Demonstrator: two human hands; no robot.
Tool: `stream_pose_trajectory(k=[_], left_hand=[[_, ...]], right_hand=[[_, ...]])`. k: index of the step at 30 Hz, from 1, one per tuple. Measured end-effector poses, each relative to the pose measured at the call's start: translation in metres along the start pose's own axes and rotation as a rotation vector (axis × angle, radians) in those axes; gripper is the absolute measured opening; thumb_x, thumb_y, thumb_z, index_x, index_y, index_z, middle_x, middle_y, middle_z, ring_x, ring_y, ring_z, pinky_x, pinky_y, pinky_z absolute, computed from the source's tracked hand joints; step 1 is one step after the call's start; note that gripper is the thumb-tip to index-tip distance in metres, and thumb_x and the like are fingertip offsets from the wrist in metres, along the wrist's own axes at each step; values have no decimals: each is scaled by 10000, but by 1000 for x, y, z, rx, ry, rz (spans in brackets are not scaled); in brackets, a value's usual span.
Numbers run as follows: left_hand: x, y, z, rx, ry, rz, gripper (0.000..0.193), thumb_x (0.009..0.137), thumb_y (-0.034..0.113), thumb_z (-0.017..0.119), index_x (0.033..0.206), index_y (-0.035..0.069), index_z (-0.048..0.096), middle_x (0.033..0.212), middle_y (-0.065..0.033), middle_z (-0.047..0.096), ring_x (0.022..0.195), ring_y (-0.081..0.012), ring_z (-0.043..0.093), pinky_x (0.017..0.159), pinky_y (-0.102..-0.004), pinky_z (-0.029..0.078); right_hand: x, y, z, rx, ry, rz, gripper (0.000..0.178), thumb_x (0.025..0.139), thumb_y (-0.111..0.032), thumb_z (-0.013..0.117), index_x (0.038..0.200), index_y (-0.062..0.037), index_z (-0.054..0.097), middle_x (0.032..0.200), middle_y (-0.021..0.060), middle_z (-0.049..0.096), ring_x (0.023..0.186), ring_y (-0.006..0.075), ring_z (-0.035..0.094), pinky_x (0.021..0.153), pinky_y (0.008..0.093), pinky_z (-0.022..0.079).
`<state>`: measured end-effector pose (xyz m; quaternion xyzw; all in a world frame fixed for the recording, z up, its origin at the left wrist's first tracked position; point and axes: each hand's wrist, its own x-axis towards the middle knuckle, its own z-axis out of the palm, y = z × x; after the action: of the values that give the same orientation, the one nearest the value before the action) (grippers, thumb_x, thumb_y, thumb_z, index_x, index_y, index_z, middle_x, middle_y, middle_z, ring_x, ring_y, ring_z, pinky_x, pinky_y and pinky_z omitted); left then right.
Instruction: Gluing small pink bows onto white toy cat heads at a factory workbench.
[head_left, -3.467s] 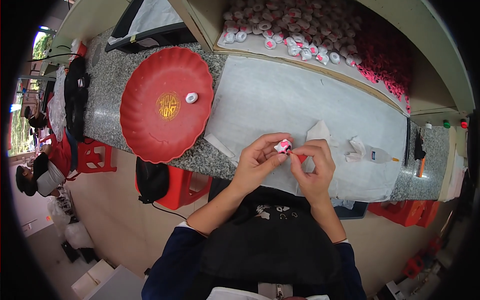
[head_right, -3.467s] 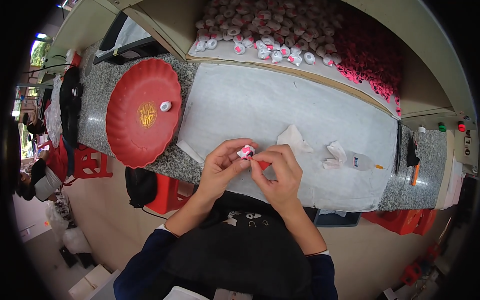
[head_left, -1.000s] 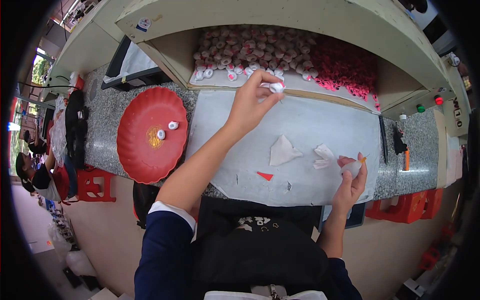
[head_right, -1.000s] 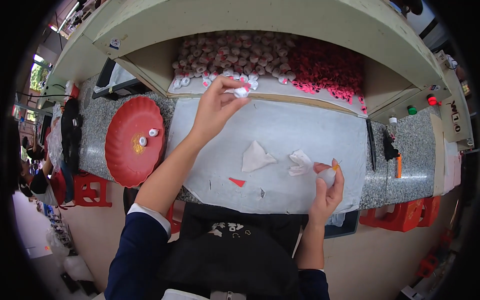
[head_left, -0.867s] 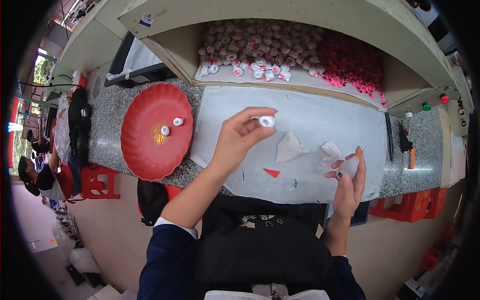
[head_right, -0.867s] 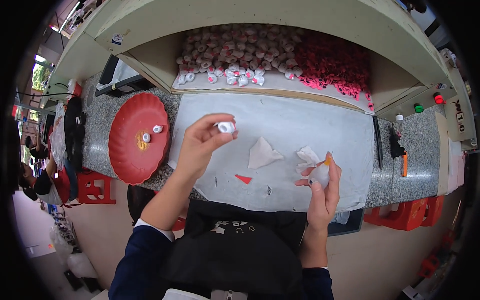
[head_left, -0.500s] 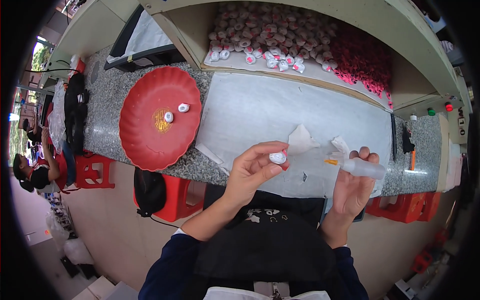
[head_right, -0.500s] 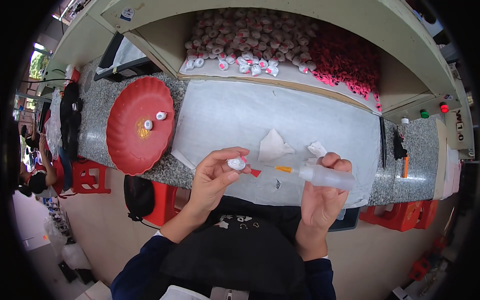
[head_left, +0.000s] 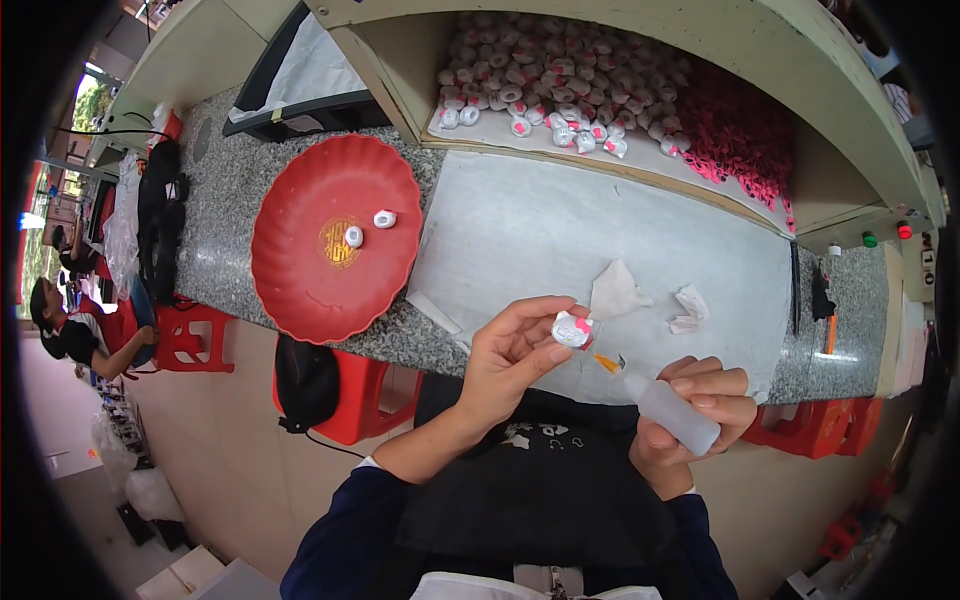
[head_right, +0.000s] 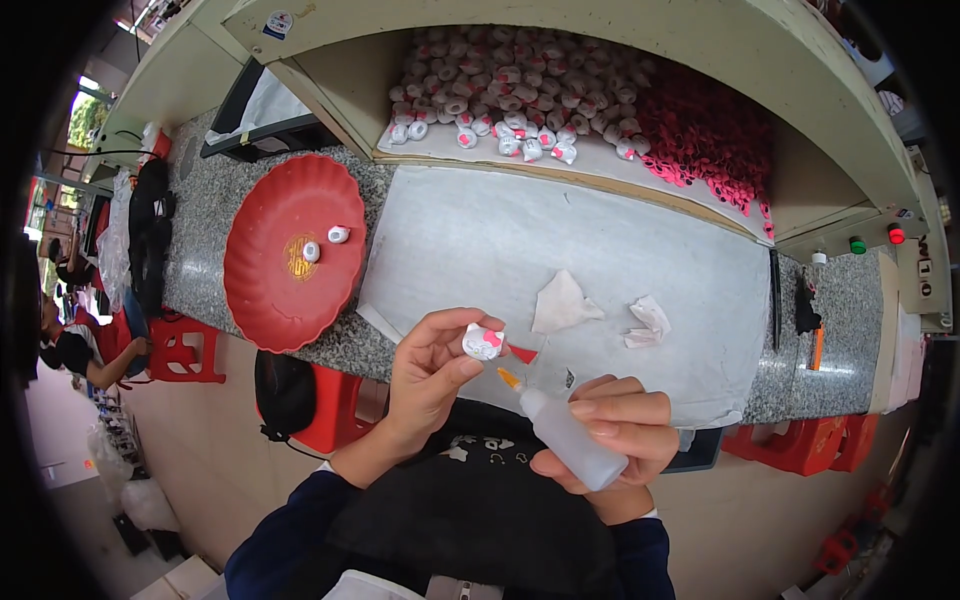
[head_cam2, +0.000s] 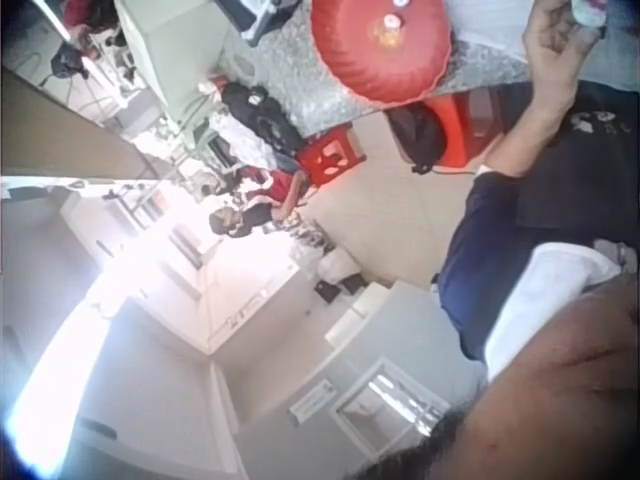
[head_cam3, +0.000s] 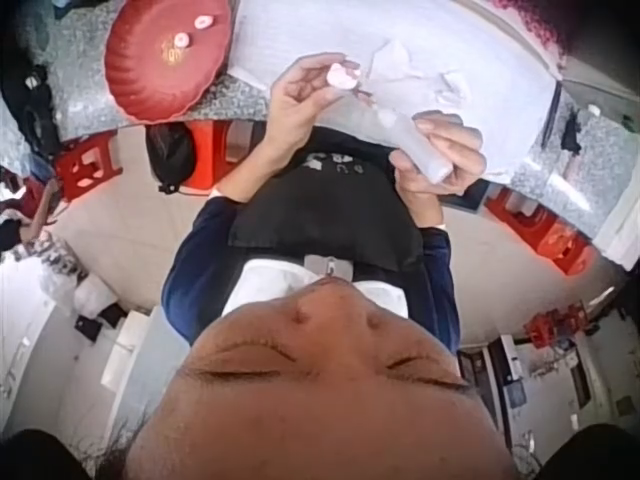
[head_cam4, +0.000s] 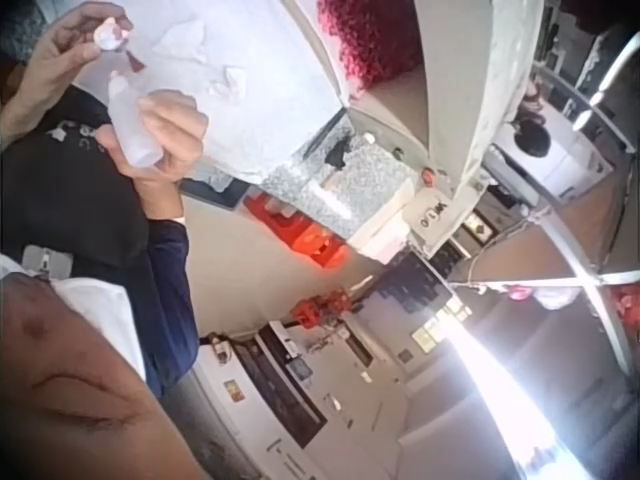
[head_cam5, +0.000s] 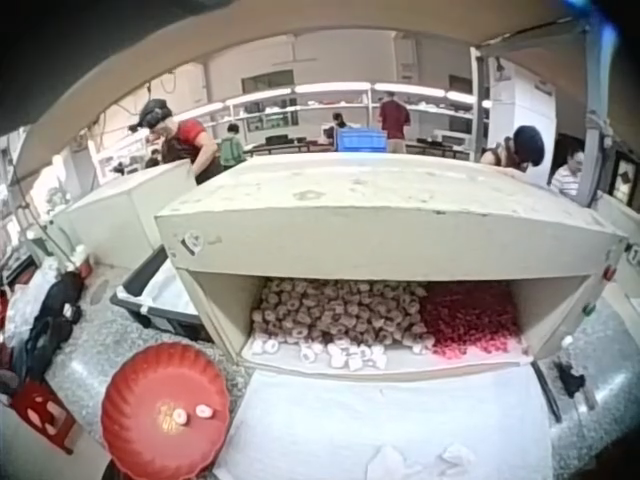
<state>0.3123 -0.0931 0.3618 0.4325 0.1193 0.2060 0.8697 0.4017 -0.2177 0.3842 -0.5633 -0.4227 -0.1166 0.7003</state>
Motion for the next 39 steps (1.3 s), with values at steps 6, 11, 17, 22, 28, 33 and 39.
stream_pose_trajectory(k=[6, 11, 17, 22, 28, 33, 39], left_hand=[[-1, -1, 1, 16, -5, 1, 352, 741, -27, 522, 1075, -17, 413, 1037, -142, 503, 943, -173, 508, 831, -283, 391], [-1, -1, 2, 9, -7, -16, 354, 737, -31, 527, 1072, -16, 415, 1035, -137, 505, 946, -166, 506, 831, -278, 389], [-1, -1, 2, 10, -6, -25, 354, 734, -36, 527, 1070, -18, 416, 1031, -141, 508, 949, -166, 505, 831, -278, 390], [-1, -3, 1, 19, -17, -20, 346, 732, -48, 521, 1062, -18, 420, 1029, -142, 506, 945, -166, 506, 826, -278, 394], [-2, -3, 1, 23, -11, -33, 347, 733, -49, 516, 1065, -17, 418, 1030, -142, 504, 939, -166, 509, 820, -277, 400], [-2, -3, 1, 7, 2, -30, 347, 737, -34, 521, 1067, -17, 417, 1029, -144, 504, 937, -171, 509, 823, -285, 398], [-3, -3, 2, -1, -22, -34, 349, 736, -24, 529, 1066, -18, 418, 1023, -145, 506, 947, -177, 506, 832, -290, 387]], right_hand=[[-2, 0, 0, -10, -15, 20, 454, 641, -354, 680, 822, -81, 365, 759, 54, 443, 548, 110, 432, 450, 204, 395], [-3, 0, 0, -8, -23, 32, 439, 646, -341, 680, 821, -83, 370, 761, 53, 445, 553, 109, 439, 462, 208, 403], [-4, 0, 0, 11, -22, 34, 433, 644, -338, 682, 822, -79, 383, 764, 51, 449, 548, 107, 444, 469, 206, 406], [-4, 0, -4, 14, -29, 36, 434, 639, -335, 687, 819, -73, 391, 759, 52, 451, 549, 109, 446, 472, 207, 408], [-3, -3, -10, 75, -120, 96, 464, 569, -194, 758, 860, -100, 408, 828, 52, 471, 597, 162, 503, 505, 242, 432], [-2, -2, -9, 75, -104, 55, 474, 583, -188, 749, 882, -103, 391, 826, 56, 458, 581, 155, 472, 478, 234, 405], [-4, -1, -8, 81, -83, 26, 479, 590, -179, 744, 886, -105, 375, 830, 57, 454, 570, 152, 457, 467, 233, 399]])
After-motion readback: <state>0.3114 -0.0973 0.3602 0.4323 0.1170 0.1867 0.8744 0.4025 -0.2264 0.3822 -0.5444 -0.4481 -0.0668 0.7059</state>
